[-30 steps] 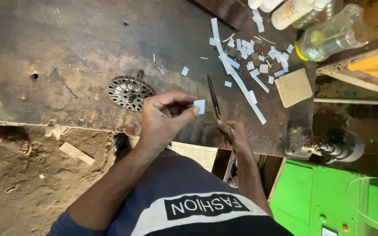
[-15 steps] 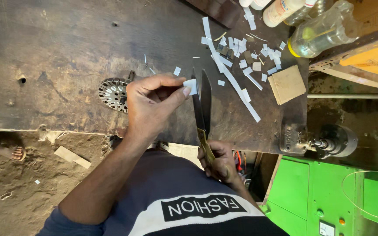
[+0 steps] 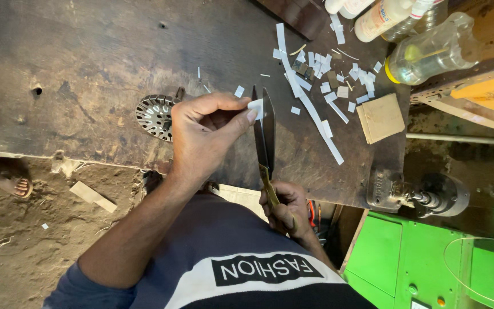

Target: The person uses brass-handled shears to cut small rectangular pieces from a white plastic strip. They repeatedly pick up the strip, cut a piece, and place the resulting scrap onto a pile on the wooden workbench. The person also handles a circular metal object with slots, occasionally placing a cut piece into it.

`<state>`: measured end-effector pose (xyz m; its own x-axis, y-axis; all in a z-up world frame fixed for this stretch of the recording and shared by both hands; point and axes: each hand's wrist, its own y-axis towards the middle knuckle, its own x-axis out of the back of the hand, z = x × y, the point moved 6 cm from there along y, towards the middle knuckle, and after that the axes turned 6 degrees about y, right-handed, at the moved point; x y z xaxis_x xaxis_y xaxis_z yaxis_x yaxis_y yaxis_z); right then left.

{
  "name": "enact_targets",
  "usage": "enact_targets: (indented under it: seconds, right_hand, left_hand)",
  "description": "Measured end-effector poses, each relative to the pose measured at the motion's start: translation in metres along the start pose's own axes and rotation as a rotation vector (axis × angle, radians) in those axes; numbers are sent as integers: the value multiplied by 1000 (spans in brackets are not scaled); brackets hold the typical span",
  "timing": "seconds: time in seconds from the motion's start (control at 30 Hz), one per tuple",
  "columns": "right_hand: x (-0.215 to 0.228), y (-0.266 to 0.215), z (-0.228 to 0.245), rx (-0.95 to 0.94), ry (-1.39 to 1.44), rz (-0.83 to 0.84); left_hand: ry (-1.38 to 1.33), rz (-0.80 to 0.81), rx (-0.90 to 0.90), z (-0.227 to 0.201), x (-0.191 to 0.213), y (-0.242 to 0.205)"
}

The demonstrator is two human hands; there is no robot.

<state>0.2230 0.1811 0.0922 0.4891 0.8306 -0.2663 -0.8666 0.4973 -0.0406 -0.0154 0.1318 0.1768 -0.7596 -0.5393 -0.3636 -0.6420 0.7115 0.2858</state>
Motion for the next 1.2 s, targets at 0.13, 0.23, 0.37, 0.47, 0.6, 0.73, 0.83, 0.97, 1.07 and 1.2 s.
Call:
enact_targets:
  seconds: [0.13, 0.23, 0.37, 0.47, 0.6, 0.73, 0.83, 0.97, 1.07, 1.2]
  right_hand:
    - [9, 0, -8, -80, -84, -88]
    - [10, 3, -10, -46, -218, -68]
    - [12, 7, -18, -77, -213, -90]
    - [17, 9, -27, -119, -229, -110]
    - [27, 9, -47, -239, -272, -176]
    - [47, 12, -71, -444, -388, -276]
    - [72, 22, -75, -510, -529, -428]
    - [94, 34, -54, -588, -1184, -480]
    - [91, 34, -44, -623, -1029, -493]
    - [48, 47, -30, -247, -454, -307]
  left_hand:
    - [27, -7, -1, 3, 2, 0]
    - [35, -13, 21, 7, 4, 0]
    - [10, -61, 86, 21, 9, -1]
    - [-12, -73, 146, 36, 14, -1]
    - [-55, -117, 253, 63, 22, -4]
    - [-9, -98, 387, 90, 34, -17]
    - [61, -35, 462, 105, 41, -32]
    - [153, 26, 521, 114, 51, -51]
    - [239, 110, 501, 114, 48, -61]
    - [261, 232, 499, 118, 30, -70]
